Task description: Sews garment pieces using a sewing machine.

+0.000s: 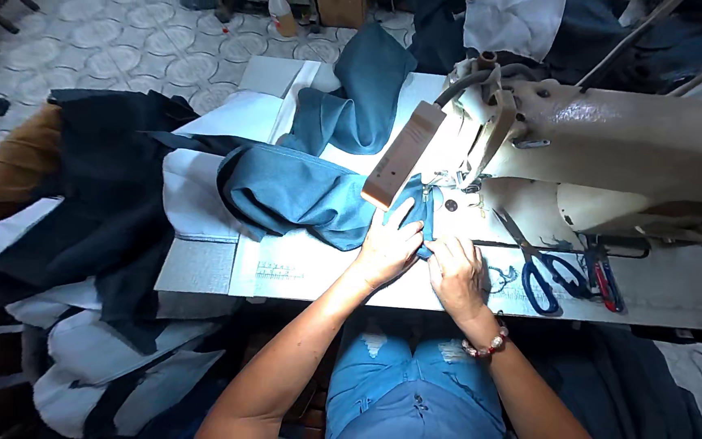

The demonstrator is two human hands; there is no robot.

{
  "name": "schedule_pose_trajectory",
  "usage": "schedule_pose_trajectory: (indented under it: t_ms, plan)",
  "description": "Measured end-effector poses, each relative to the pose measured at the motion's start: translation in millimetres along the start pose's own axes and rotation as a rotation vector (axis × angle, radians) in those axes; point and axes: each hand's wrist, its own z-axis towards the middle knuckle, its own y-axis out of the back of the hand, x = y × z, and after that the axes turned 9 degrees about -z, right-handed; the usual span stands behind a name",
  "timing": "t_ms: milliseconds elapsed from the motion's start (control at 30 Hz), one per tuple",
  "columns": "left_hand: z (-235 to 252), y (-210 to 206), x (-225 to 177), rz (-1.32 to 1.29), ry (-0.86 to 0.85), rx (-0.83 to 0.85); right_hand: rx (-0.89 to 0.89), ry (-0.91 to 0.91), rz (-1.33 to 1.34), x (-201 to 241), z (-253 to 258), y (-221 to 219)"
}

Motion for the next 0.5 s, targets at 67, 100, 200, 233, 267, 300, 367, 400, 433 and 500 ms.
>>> schedule_pose_trajectory:
  t_ms: [67,100,200,233,267,300,367,400,433,500]
  plan:
    - [1,-1,1,0.033,0.027,0.018,-0.001,0.011,-0.02,-1,-1,1]
    - [3,-2,2,0.051,0.032,0.014,0.002,0.013,-0.03,-1,-2,1]
    - [11,0,0,0.042,-0.007,0.013,0.002,-0.003,-0.061,1,-2,2]
    - [11,2,-2,0.032,-0.018,0.007,0.003,-0.009,-0.073,0,-1,3]
    - [11,4,-4,0.031,-0.014,-0.004,0.003,-0.008,-0.09,-1,-2,4]
    - [9,7,-5,0.036,0.0,-0.016,0.003,-0.007,-0.098,-2,-3,4]
    - [5,13,-10,0.036,0.031,0.023,0.006,-0.006,-0.093,-3,-6,3]
    - [2,15,-15,0.024,0.021,0.041,0.003,-0.009,-0.085,-3,-7,3]
    - [0,16,-19,0.013,-0.001,0.055,0.0,-0.013,-0.074,-3,-7,3]
    - [-4,11,-25,-0.021,0.02,0.099,-0.012,-0.015,-0.052,-4,-6,1]
